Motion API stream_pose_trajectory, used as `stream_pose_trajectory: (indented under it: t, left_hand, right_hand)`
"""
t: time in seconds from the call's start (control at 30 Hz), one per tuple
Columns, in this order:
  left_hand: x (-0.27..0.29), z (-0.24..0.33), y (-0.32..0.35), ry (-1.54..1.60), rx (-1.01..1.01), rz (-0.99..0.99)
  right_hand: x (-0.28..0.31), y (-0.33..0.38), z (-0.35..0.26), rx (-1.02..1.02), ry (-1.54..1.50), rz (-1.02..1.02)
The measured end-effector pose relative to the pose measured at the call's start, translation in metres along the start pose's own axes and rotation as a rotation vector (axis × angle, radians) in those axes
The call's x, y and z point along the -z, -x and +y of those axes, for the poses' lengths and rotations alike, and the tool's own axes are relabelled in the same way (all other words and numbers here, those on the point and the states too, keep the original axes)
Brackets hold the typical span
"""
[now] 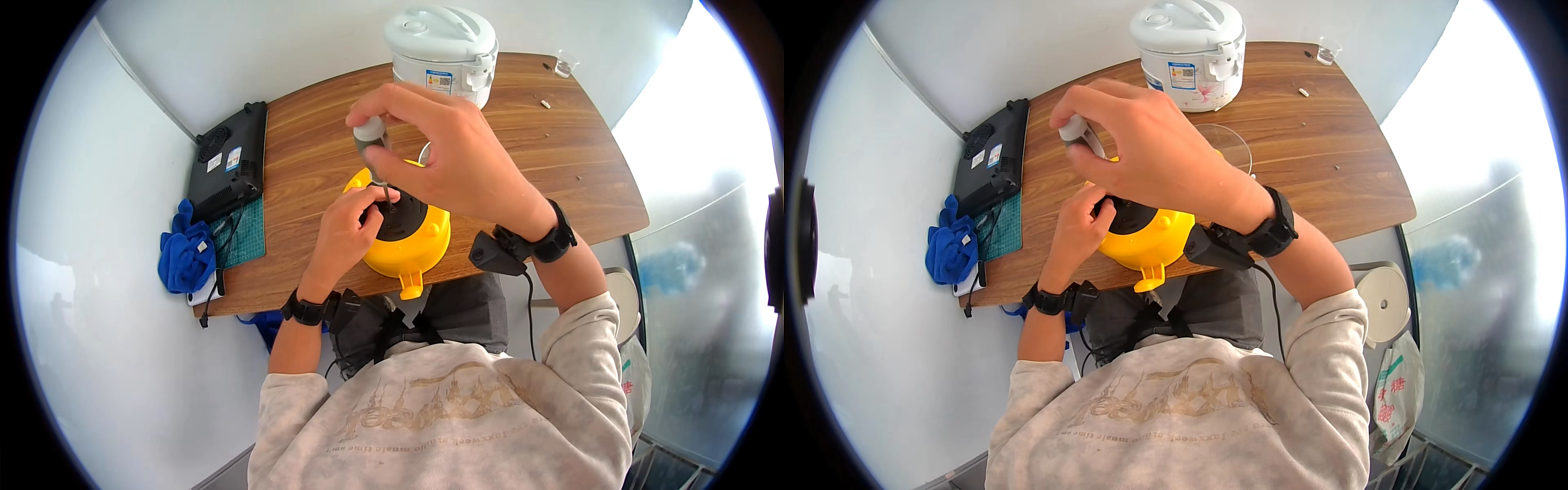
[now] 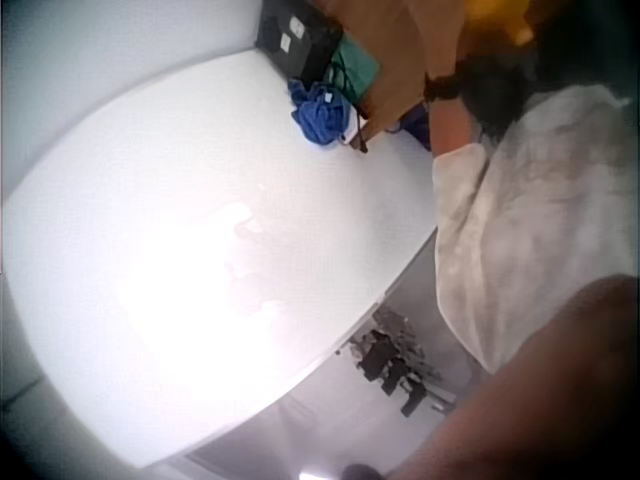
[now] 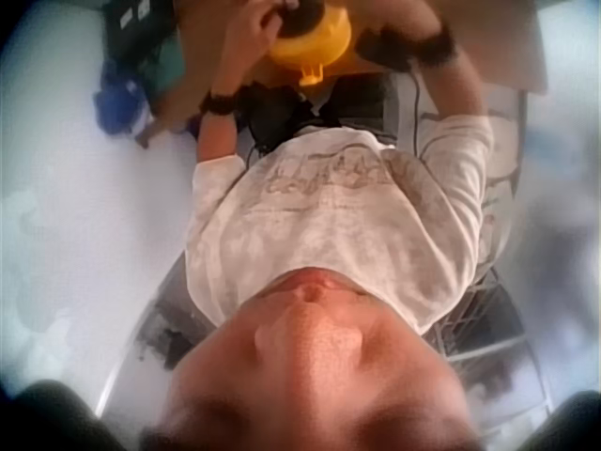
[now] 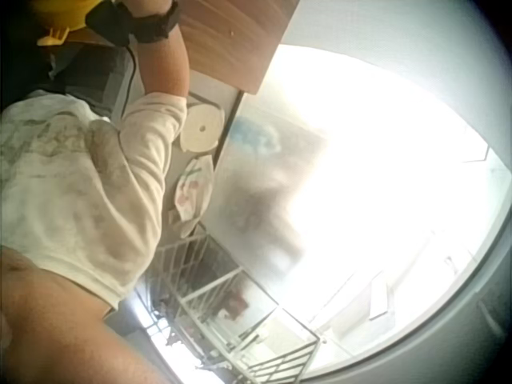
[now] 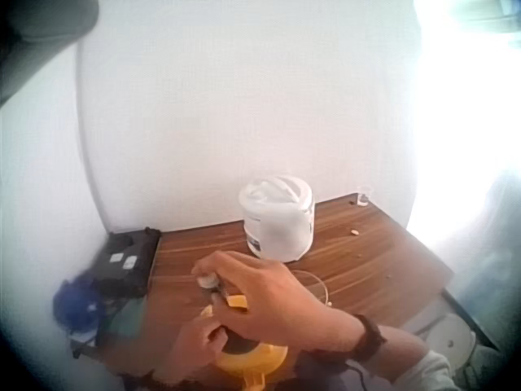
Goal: The person uses a screwdriver to remove screws from the bottom of a yellow kettle and then from a glass lid. They remove the kettle's base cover to expose internal wiring and detach a yellow plastic component from the glass lid.
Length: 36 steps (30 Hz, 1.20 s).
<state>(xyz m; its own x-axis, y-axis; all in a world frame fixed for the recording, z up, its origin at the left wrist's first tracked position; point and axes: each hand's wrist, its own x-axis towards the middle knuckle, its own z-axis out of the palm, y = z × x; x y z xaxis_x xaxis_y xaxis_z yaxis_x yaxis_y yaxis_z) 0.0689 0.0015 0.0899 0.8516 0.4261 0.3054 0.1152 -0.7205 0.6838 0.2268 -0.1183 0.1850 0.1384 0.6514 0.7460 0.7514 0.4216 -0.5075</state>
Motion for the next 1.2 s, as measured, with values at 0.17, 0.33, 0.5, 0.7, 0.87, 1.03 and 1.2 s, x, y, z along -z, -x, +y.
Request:
stream_pose_trajectory:
  t: [0.17, 0.33, 0.5, 0.7, 0.87, 1.03, 1.2]
  left_hand:
    - [-0.001, -0.004, 0.0, 0.014, -0.033, 0.009]
    - [-0.001, -0.004, 0.001, 0.017, -0.012, 0.009]
    - [-0.003, -0.005, 0.0, 0.012, -0.055, 0.027]
    - [-0.002, -0.004, 0.001, 0.033, -0.027, 0.027]
    - [-0.003, -0.005, 0.001, 0.045, -0.04, 0.029]
    - [-0.002, -0.007, 0.001, 0.004, -0.04, 0.012]
    - [-0.003, -0.007, 0.001, -0.002, -0.047, 0.016]
  right_hand:
    - [0.002, 0.0, -0.001, 0.004, 0.031, -0.014]
    - [0.002, -0.001, -0.007, -0.075, -0.031, -0.056]
    - [-0.001, 0.0, 0.002, 0.131, 0.057, 0.039]
    - [0.005, 0.0, -0.007, -0.099, 0.003, -0.086]
    - [0.001, 0.0, 0.0, 0.07, 0.082, 0.052]
    - [0.004, -0.003, -0.003, 0.01, 0.056, 0.034]
    - [0.002, -0.002, 0.0, 0.098, 0.059, 0.102]
